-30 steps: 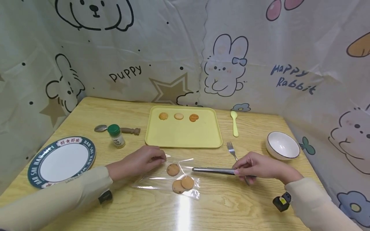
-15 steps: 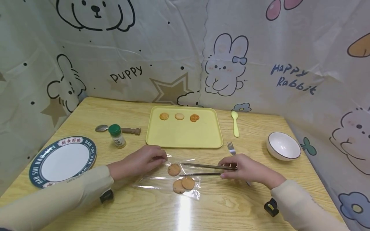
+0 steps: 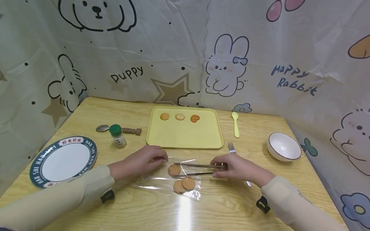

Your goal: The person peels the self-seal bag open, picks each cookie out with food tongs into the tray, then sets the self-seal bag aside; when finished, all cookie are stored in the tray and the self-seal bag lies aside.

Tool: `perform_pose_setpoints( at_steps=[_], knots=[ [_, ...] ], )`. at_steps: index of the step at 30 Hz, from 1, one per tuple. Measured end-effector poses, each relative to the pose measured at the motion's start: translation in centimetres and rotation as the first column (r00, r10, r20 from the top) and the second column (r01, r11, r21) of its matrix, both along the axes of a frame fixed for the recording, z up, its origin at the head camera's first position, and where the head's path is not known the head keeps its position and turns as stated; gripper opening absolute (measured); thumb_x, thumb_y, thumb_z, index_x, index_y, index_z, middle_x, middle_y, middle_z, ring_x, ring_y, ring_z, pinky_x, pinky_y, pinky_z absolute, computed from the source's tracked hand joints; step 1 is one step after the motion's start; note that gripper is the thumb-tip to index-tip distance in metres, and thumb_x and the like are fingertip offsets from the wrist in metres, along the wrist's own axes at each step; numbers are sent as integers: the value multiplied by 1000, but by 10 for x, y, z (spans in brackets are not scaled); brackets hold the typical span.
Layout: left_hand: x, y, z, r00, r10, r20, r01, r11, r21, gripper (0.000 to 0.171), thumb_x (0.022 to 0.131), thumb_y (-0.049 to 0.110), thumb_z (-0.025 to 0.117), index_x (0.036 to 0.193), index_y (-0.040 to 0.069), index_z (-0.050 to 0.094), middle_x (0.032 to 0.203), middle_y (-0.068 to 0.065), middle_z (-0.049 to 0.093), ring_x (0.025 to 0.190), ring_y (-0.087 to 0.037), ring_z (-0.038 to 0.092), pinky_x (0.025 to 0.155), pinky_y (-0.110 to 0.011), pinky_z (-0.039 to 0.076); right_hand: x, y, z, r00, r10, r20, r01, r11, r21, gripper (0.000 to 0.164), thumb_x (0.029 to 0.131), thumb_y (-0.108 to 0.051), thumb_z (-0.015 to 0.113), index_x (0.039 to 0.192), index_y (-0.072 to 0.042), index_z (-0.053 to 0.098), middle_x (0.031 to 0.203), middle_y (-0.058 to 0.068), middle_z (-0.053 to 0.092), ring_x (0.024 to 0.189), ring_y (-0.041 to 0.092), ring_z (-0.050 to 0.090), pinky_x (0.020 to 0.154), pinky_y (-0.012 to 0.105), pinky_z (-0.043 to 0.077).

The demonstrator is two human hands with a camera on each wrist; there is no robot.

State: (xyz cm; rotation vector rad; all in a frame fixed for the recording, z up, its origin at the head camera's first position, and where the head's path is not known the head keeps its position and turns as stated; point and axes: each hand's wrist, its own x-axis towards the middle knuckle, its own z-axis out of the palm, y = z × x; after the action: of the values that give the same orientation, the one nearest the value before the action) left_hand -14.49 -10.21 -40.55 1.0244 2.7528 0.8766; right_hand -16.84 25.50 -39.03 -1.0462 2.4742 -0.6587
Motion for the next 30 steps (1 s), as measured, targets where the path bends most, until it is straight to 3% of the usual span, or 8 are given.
perform_pose_setpoints(
  at_steps=[5,11,18,26,30],
  knots=[
    [0,-1,-2,1000,-2,1,2,1000,-2,11,96,19,60,95,16,71,88,8,65,77,-4,55,71,-20,48,-1,0,1,999,46,-17,-47,999,-22,37,91,-38,66,115,-10,68,85,-12,66,67,-2,52,60,20,48],
    [-1,-1,-3,1000,-9,-2,9,1000,-3,11,96,18,60,96,16,71,90,8,67,79,-4,56,73,-21,49,0,6,3,999,44,-30,-45,998,-42,37,90,-36,67,114,-7,70,89,-9,70,68,-3,54,61,20,50],
    [-2,-1,-3,1000,-4,20,4,1000,-7,11,96,18,59,96,17,70,92,7,68,81,-4,57,74,-22,50,7,28,17,999,-40,30,41,998,-41,38,89,-35,68,115,-7,69,91,-5,72,69,-3,55,58,21,49],
    [-2,-1,-3,1000,-14,7,14,1000,-19,11,96,20,59,94,16,70,88,8,66,78,-4,55,73,-21,49,15,68,39,986,-130,105,132,991,-4,37,91,-28,67,118,-3,67,86,-7,68,60,-3,46,51,21,43],
    [-3,-1,-2,1000,-16,1,16,1000,-17,11,96,18,59,94,16,70,89,7,66,79,-4,55,73,-22,49,15,83,53,976,-210,50,208,977,40,40,90,-29,68,119,-2,66,67,-12,57,53,-3,42,47,22,41]
  ],
)
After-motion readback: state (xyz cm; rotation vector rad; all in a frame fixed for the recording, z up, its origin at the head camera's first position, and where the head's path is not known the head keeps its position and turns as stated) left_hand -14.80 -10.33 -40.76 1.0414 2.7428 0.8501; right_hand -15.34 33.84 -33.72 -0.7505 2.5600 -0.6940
